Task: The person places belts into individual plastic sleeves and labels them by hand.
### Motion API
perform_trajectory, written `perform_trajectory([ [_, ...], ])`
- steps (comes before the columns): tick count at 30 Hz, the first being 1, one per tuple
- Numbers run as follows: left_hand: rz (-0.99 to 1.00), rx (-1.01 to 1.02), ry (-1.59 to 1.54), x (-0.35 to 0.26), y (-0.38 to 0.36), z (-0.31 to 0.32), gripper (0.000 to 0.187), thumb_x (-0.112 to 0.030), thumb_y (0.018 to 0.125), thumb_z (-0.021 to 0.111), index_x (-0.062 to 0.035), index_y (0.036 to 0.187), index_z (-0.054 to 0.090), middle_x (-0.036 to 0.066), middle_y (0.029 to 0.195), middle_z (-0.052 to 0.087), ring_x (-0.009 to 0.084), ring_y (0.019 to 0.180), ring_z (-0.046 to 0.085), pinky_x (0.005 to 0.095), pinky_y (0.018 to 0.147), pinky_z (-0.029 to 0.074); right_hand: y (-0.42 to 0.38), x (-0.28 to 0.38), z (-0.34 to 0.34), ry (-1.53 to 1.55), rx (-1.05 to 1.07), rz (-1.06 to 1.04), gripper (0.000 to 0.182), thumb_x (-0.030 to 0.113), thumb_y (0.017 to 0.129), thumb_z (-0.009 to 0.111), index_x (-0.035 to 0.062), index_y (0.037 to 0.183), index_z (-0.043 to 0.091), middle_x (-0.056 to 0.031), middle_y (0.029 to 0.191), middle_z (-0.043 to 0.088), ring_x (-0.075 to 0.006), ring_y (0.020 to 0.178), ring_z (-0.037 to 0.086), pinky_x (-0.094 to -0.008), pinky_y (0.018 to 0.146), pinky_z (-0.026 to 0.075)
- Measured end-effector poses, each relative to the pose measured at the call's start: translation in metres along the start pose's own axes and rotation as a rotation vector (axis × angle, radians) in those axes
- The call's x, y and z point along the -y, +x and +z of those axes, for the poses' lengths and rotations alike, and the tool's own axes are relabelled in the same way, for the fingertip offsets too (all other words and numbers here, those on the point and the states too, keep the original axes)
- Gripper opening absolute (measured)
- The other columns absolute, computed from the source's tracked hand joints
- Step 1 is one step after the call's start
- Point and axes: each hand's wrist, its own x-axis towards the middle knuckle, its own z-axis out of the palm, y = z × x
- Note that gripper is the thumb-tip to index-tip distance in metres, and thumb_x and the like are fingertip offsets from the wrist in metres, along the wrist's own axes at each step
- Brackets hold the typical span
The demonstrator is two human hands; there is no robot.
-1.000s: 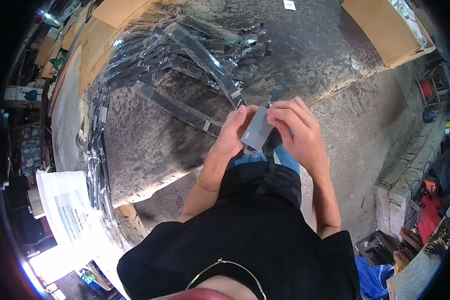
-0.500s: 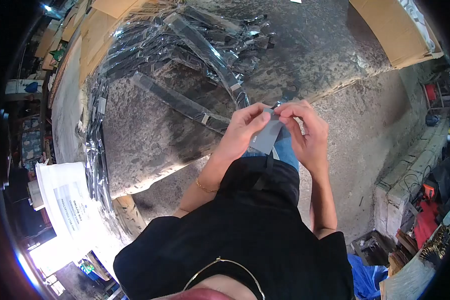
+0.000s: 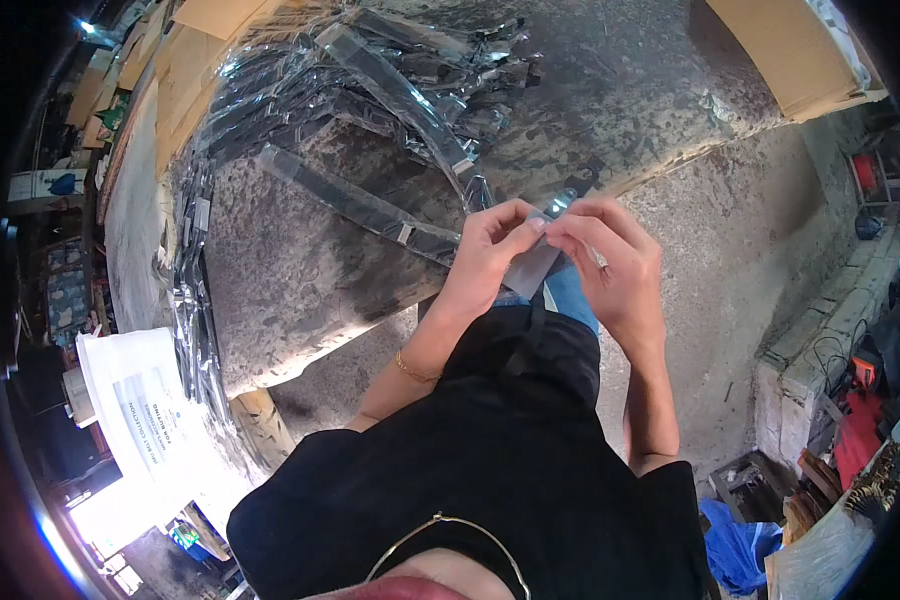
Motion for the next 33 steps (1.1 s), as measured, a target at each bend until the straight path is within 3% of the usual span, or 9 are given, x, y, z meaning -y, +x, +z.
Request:
perform_trajectory([
  [10, -0.041, -0.013, -0.025, 0.006, 0.002, 0.002, 0.014, -0.015, 0.09, 0.059, -0.0019, 0.086, 0.061, -0.004, 0.077, 0.058, 0.0009, 0.072, 0.049, 0.0183, 0.063, 0.037, -0.002, 0.005, -0.002, -0.018, -0.025, 0.099, 0.025, -0.009, 0.074, 0.064, 0.001, 0.097, 0.063, -0.0112, 0.086, 0.064, -0.0233, 0.075, 0.065, -0.0311, 0.066, 0.051],
  [21, -0.074, -0.081, -0.162, 0.013, -0.002, 0.002, 0.012, -0.012, 0.089, 0.058, -0.0015, 0.083, 0.06, -0.007, 0.07, 0.051, -0.0006, 0.064, 0.042, 0.0181, 0.054, 0.031, -0.002, 0.012, 0.012, -0.319, -0.001, -0.137, 0.031, -0.009, 0.065, 0.065, 0.0023, 0.093, 0.058, -0.0109, 0.081, 0.06, -0.0317, 0.081, 0.058, -0.0387, 0.075, 0.049],
  [27, -0.036, -0.091, -0.139, 0.014, -0.001, 0.004, 0.012, -0.011, 0.089, 0.057, 0.0001, 0.085, 0.06, -0.007, 0.07, 0.051, -0.0007, 0.064, 0.041, 0.0183, 0.055, 0.032, -0.001, 0.015, 0.014, -0.253, -0.031, -0.02, 0.037, -0.01, 0.063, 0.065, 0.002, 0.098, 0.059, -0.0103, 0.079, 0.058, -0.0314, 0.081, 0.059, -0.0387, 0.073, 0.049],
  [33, -0.025, -0.103, -0.125, 0.016, -0.004, 0.001, 0.012, -0.009, 0.09, 0.056, 0.0012, 0.086, 0.06, -0.007, 0.072, 0.052, -0.0004, 0.066, 0.042, 0.0181, 0.057, 0.033, 0.0, 0.015, 0.016, -0.266, -0.008, -0.052, 0.039, -0.011, 0.062, 0.065, 0.0017, 0.099, 0.059, -0.0108, 0.078, 0.057, -0.0287, 0.077, 0.058, -0.037, 0.068, 0.048],
])
